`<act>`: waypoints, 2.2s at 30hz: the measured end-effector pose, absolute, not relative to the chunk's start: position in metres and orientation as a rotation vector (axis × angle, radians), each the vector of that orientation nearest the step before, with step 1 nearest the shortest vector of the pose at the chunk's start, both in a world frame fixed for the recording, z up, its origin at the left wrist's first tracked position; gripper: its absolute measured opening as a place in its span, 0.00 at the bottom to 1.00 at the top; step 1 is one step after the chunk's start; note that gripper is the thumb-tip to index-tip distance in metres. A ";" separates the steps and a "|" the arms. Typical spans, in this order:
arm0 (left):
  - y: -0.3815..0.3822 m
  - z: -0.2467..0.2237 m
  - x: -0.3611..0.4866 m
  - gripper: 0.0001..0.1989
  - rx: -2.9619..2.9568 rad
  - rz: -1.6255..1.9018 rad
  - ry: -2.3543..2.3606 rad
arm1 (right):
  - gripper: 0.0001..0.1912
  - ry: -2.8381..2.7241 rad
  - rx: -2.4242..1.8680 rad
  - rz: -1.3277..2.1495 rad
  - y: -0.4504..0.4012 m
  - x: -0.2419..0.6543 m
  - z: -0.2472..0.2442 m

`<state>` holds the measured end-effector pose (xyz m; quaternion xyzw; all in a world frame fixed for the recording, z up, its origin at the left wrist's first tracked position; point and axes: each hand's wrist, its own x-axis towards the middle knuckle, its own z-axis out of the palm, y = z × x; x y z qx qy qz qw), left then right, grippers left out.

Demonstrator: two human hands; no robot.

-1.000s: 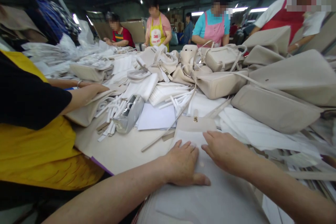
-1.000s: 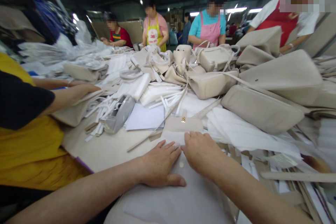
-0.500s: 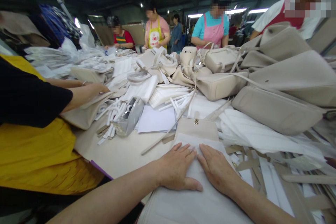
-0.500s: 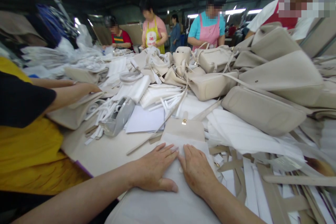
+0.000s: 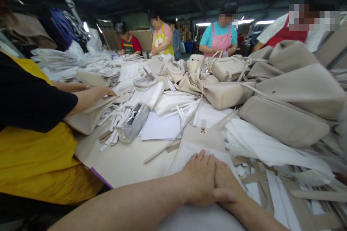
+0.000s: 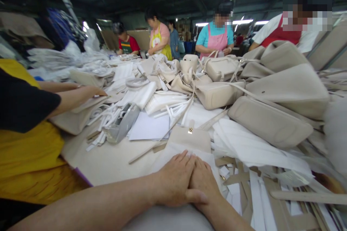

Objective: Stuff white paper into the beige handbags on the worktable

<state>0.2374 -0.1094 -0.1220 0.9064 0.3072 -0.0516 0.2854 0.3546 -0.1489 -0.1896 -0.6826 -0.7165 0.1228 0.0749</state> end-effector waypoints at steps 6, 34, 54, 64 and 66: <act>-0.090 -0.162 0.220 0.25 2.584 0.002 0.958 | 0.23 -2.161 -2.039 0.348 -0.149 0.353 -0.194; -0.050 -0.157 0.208 0.39 2.563 -0.190 1.272 | 0.16 -2.018 -2.186 0.356 -0.135 0.370 -0.197; -0.043 -0.140 0.193 0.35 2.732 -0.195 1.347 | 0.17 -2.057 -2.187 0.294 -0.138 0.366 -0.193; -0.047 -0.142 0.233 0.18 2.827 -0.265 0.931 | 0.16 -2.054 -2.199 0.277 -0.138 0.368 -0.198; -0.049 -0.149 0.230 0.19 2.814 -0.275 0.942 | 0.16 -2.055 -2.187 0.267 -0.139 0.367 -0.196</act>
